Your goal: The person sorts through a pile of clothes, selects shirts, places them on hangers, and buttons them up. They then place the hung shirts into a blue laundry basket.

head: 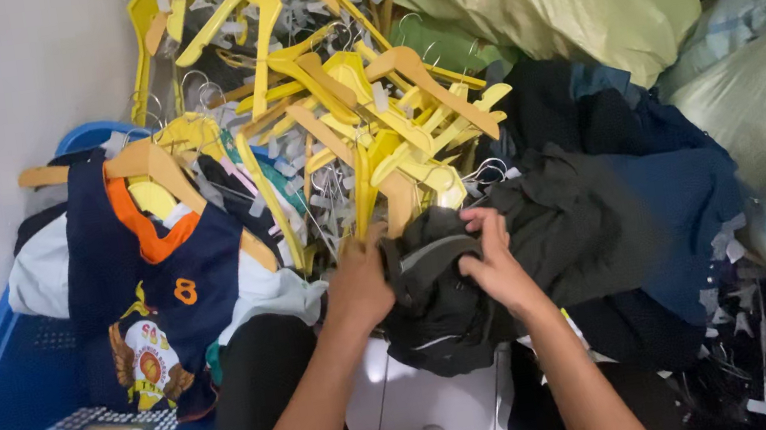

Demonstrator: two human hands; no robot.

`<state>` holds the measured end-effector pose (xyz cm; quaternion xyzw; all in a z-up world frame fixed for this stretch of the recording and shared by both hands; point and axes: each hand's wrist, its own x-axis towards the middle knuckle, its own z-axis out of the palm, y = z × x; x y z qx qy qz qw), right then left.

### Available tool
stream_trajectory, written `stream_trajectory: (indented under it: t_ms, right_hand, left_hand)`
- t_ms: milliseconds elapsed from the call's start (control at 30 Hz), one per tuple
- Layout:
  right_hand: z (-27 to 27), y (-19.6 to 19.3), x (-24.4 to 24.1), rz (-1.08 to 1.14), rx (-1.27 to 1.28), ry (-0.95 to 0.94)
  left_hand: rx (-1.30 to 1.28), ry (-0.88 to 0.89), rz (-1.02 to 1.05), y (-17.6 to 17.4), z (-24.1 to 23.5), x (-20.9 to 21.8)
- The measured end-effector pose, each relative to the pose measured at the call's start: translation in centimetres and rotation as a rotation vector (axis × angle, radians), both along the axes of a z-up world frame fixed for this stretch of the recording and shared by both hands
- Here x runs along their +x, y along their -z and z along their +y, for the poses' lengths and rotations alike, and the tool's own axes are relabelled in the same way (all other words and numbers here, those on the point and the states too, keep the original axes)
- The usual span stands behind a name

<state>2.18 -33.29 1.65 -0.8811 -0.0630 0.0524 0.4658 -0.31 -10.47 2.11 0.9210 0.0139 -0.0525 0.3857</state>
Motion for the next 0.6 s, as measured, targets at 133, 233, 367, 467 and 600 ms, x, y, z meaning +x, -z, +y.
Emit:
stream_trajectory:
  t_ms: [133,233,367,467,600]
  right_hand:
    - [-1.0,-2.4,1.9,0.209,-0.073,-0.202]
    - [-1.2,-3.4,4.3,0.133,-0.025,-0.209]
    - [0.6,-2.5,9.0,-0.082,-0.138,-0.041]
    - [2.2,-1.7,11.9,-0.173,-0.152,-0.005]
    - [5.1,-1.5,13.9,-0.466,-0.274,-0.210]
  left_hand:
    - [-0.071,-0.080,-0.104,1.2,0.7,1.3]
    - [-0.218,-0.041,-0.040,1.9,1.6,2.2]
    - [-0.368,0.009,-0.092,3.0,1.8,2.7]
    - [-0.363,0.010,-0.110,3.7,0.9,3.0]
    - [-0.283,0.015,-0.152,3.6,0.4,3.7]
